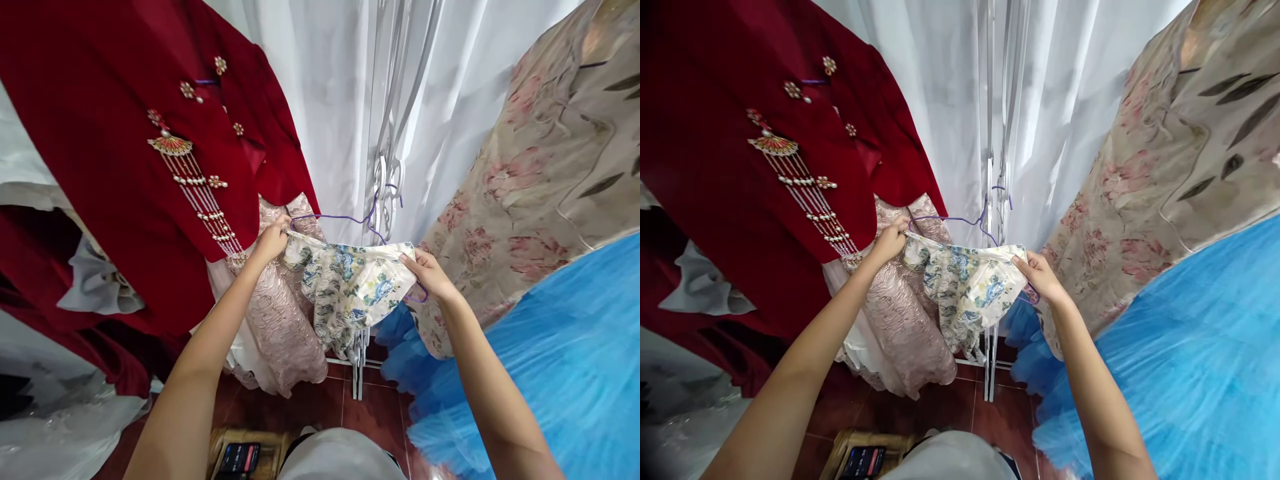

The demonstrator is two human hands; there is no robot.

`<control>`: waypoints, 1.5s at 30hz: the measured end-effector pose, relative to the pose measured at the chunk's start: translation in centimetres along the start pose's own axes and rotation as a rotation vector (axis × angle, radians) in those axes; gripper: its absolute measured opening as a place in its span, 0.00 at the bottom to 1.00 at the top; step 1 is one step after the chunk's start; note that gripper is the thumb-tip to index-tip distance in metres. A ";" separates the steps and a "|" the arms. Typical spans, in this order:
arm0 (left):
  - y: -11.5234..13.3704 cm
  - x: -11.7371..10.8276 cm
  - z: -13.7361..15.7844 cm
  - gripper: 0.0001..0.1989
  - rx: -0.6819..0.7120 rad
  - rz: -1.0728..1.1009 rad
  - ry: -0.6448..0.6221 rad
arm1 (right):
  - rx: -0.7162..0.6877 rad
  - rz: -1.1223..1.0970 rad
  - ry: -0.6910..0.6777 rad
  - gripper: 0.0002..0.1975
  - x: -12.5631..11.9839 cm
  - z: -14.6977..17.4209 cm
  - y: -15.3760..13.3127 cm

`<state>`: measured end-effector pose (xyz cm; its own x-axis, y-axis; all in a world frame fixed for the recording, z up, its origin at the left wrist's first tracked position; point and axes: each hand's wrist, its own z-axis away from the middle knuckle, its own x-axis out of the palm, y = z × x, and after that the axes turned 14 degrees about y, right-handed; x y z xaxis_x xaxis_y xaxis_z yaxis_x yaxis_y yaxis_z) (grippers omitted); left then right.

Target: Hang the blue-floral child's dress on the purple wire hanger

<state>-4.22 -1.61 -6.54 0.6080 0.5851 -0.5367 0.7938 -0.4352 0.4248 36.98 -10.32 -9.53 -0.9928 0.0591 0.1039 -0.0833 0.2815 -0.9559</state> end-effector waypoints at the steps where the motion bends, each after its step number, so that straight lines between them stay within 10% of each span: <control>1: -0.4 0.2 0.1 0.29 0.001 0.027 -0.043 | -0.012 0.012 0.007 0.21 0.0 0.2 0.0; 11: -0.7 -0.9 -0.9 0.31 0.229 0.119 0.050 | -0.227 0.167 0.239 0.15 0.7 2.8 0.6; 23: 2.6 -2.3 -2.7 0.22 0.344 0.131 0.134 | -0.857 0.409 0.442 0.04 1.9 5.5 3.7; 40: 12.5 0.3 -1.1 0.25 0.477 0.252 0.006 | -0.799 0.490 0.288 0.07 1.2 7.7 2.7; 45: 12.3 2.7 -1.0 0.20 0.386 0.149 0.066 | -0.755 0.413 0.532 0.04 -0.9 8.9 3.2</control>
<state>7.18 -4.69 -2.00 0.7245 0.5334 -0.4365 0.6520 -0.7358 0.1830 36.81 -17.94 -15.16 -0.7493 0.6561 0.0897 0.5169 0.6641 -0.5401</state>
